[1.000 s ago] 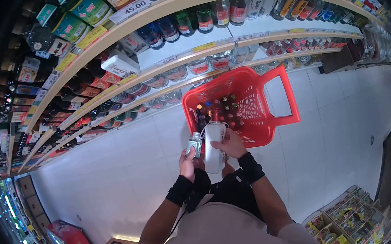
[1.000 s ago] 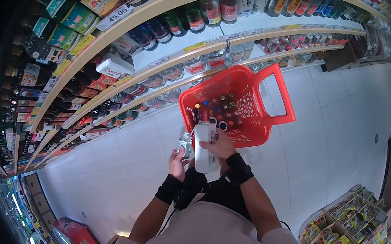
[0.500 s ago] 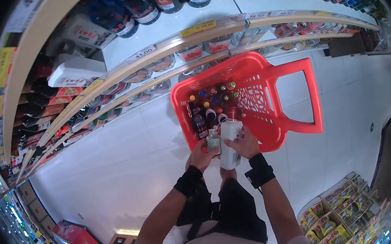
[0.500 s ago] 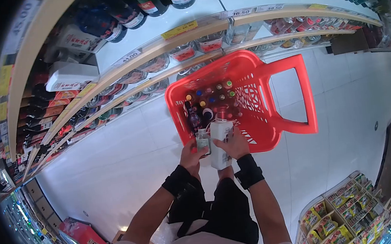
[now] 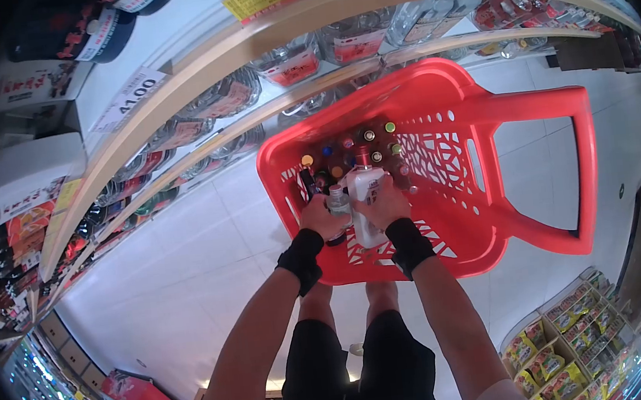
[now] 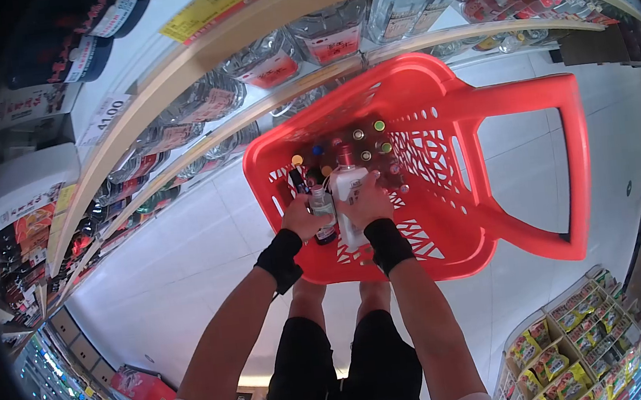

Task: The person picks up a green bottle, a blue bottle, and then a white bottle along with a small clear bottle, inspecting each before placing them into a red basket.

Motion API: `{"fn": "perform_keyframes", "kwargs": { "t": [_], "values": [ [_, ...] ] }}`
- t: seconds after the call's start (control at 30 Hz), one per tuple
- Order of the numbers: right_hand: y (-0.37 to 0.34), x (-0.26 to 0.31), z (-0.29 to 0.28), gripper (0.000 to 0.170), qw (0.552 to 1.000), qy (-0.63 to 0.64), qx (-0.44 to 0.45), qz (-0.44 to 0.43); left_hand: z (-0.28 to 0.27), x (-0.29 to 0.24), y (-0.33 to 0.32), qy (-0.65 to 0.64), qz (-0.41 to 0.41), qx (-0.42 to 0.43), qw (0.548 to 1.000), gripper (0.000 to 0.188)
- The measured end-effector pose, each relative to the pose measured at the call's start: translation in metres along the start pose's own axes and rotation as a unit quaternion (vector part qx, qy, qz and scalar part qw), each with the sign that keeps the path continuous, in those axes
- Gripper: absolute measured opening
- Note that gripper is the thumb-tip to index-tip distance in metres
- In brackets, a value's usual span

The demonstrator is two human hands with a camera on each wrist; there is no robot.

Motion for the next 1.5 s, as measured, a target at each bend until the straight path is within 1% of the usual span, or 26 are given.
{"fn": "perform_keyframes", "kwargs": {
  "t": [0.1,0.2,0.3,0.4,0.5,0.53,0.63,0.73,0.83,0.93,1.03,1.13,1.23,1.33,1.43,1.5],
  "values": [
    [0.015,0.004,0.013,0.088,1.000,-0.008,-0.003,0.018,0.004,0.010,0.033,0.062,0.011,0.007,0.998,0.075],
    [0.029,0.005,0.028,0.085,0.999,-0.033,-0.020,0.027,-0.001,0.002,0.045,-0.015,0.028,0.029,0.999,0.081],
    [0.039,0.004,0.041,0.084,0.998,-0.042,-0.037,0.038,-0.001,0.003,0.065,0.063,0.009,0.045,0.997,0.085],
    [0.048,0.007,0.049,0.083,0.997,-0.032,-0.040,0.055,0.000,0.006,0.083,0.099,-0.004,0.055,0.994,0.082],
    [0.055,0.009,0.054,0.082,0.996,-0.021,-0.055,0.068,0.006,0.011,0.105,0.143,0.019,0.051,0.988,0.078],
    [0.058,0.007,0.056,0.081,0.995,-0.017,-0.062,0.069,0.003,0.006,0.106,0.171,0.031,0.043,0.984,0.072],
    [0.065,0.002,0.063,0.079,0.996,-0.008,-0.062,0.070,-0.001,0.003,0.117,0.192,0.063,0.040,0.979,0.064],
    [0.070,0.000,0.071,0.078,0.995,-0.018,-0.077,0.063,0.000,0.007,0.130,0.228,0.059,0.020,0.972,0.059],
    [0.075,-0.001,0.076,0.079,0.994,-0.016,-0.065,0.081,0.002,0.016,0.143,0.232,0.033,0.028,0.972,0.063],
    [0.076,0.001,0.081,0.089,0.992,-0.035,-0.086,0.083,0.005,0.017,0.147,0.253,0.079,-0.007,0.964,0.058],
    [0.077,0.002,0.079,0.112,0.992,-0.002,-0.020,0.121,0.010,0.016,0.154,0.253,0.049,0.010,0.966,0.057],
    [0.076,0.004,0.077,0.110,0.993,-0.003,-0.018,0.117,0.013,0.015,0.158,0.258,0.029,0.006,0.966,0.057],
    [0.075,0.008,0.082,0.103,0.990,-0.057,-0.095,0.091,0.014,0.012,0.159,0.274,0.046,-0.027,0.960,0.057],
    [0.076,0.009,0.078,0.108,0.992,-0.004,-0.025,0.126,0.016,0.007,0.159,0.283,0.045,-0.037,0.957,0.060],
    [0.079,0.007,0.081,0.107,0.992,-0.004,-0.025,0.125,0.019,0.013,0.166,0.291,0.045,-0.060,0.954,0.060],
    [0.080,0.005,0.086,0.107,0.992,-0.009,-0.037,0.122,0.020,0.016,0.171,0.291,0.047,-0.048,0.954,0.057]
  ]
}}
Point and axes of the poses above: each hand's wrist, its own y-axis towards the middle knuckle, its own z-axis out of the palm, x = y × z, the point moved 3 cm from there along y, towards the middle knuckle, and after that the axes turned 4 degrees about -z, right-handed, at the moved point
